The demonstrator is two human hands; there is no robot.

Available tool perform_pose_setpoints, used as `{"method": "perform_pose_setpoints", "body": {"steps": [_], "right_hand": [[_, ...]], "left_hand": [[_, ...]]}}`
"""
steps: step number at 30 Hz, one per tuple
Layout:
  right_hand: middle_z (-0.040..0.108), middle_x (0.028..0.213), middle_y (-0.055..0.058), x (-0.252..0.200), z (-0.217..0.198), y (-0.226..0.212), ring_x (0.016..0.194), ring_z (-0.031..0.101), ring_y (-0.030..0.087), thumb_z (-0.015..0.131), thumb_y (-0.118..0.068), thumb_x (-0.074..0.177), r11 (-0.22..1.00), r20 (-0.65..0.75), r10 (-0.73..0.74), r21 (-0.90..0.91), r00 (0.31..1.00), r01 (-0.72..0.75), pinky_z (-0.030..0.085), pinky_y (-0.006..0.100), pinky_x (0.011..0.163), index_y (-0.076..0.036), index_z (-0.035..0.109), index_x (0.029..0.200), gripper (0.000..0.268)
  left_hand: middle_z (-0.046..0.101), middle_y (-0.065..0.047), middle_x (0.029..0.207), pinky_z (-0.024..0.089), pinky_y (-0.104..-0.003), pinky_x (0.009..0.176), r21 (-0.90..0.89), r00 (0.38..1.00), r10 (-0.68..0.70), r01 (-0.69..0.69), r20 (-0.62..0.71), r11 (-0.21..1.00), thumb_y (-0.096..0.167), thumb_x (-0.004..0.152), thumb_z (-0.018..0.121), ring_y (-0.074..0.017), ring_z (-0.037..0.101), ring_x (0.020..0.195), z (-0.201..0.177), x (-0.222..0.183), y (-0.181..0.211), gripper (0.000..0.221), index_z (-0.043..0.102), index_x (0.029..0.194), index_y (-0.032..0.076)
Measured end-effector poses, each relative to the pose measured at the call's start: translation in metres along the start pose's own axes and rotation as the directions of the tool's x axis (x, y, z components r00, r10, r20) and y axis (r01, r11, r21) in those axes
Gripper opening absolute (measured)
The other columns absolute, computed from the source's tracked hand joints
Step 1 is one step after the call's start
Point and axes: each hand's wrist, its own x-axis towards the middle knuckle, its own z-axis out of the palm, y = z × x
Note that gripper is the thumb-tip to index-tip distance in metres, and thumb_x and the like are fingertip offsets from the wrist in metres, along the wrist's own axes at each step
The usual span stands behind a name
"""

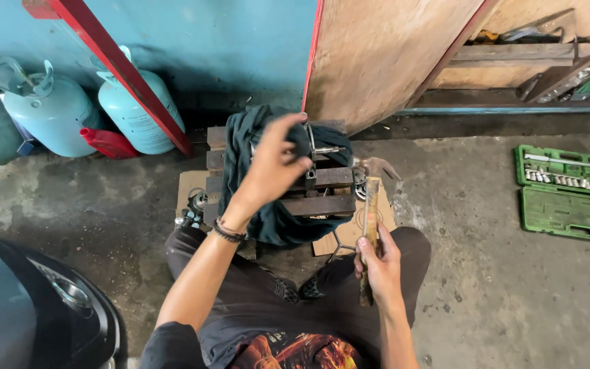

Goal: Repairing an automotive compressor by tapping it with a hammer to disassemble components

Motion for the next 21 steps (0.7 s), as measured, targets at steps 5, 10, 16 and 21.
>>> {"method": "perform_pose_setpoints", "body": {"steps": [5,10,16,21], "right_hand": [[0.053,0.070,0.015,0.010,0.001,0.019,0.038,0.052,0.019,0.061,-0.011,0.096,0.995,0.043,-0.097,-0.019,0.994,0.098,0.045,0.034,0.027,0.003,0.045,0.147,0.056],[0.054,0.069,0.016,0.013,0.010,0.014,0.038,0.054,0.020,0.062,-0.009,0.095,0.993,0.061,-0.111,-0.025,0.992,0.112,0.045,0.035,0.026,0.005,0.046,0.146,0.055],[0.055,0.072,0.016,0.009,0.018,0.008,0.040,0.055,0.020,0.061,-0.013,0.096,0.989,0.027,-0.132,-0.066,0.991,0.134,0.045,0.035,0.026,0.007,0.044,0.145,0.055],[0.056,0.072,0.018,0.006,0.018,0.005,0.039,0.058,0.024,0.062,-0.014,0.096,0.977,0.040,-0.157,-0.140,0.987,0.161,0.046,0.035,0.026,0.009,0.045,0.144,0.056]], "left_hand": [[0.039,-0.030,0.149,0.052,-0.068,0.094,-0.084,0.970,0.144,-0.130,0.198,0.988,-0.024,0.086,0.056,-0.0640,0.053,0.118,0.000,0.003,0.004,0.061,0.046,0.142,-0.001],[0.061,-0.016,0.133,0.058,-0.061,0.082,0.431,0.886,0.314,-0.444,0.341,0.786,-0.016,0.086,0.064,-0.0508,0.067,0.105,-0.019,0.017,-0.004,0.056,0.055,0.136,0.006],[0.069,0.003,0.121,0.044,-0.039,0.104,0.543,0.838,0.441,-0.544,0.321,0.639,0.033,0.094,0.070,-0.0217,0.065,0.119,-0.024,0.032,-0.035,0.020,0.071,0.111,0.022],[0.067,0.008,0.104,0.040,-0.038,0.092,0.699,0.887,0.296,-0.461,0.354,0.547,0.039,0.091,0.073,-0.0184,0.061,0.105,-0.009,0.052,-0.045,0.011,0.073,0.092,0.028]]}}
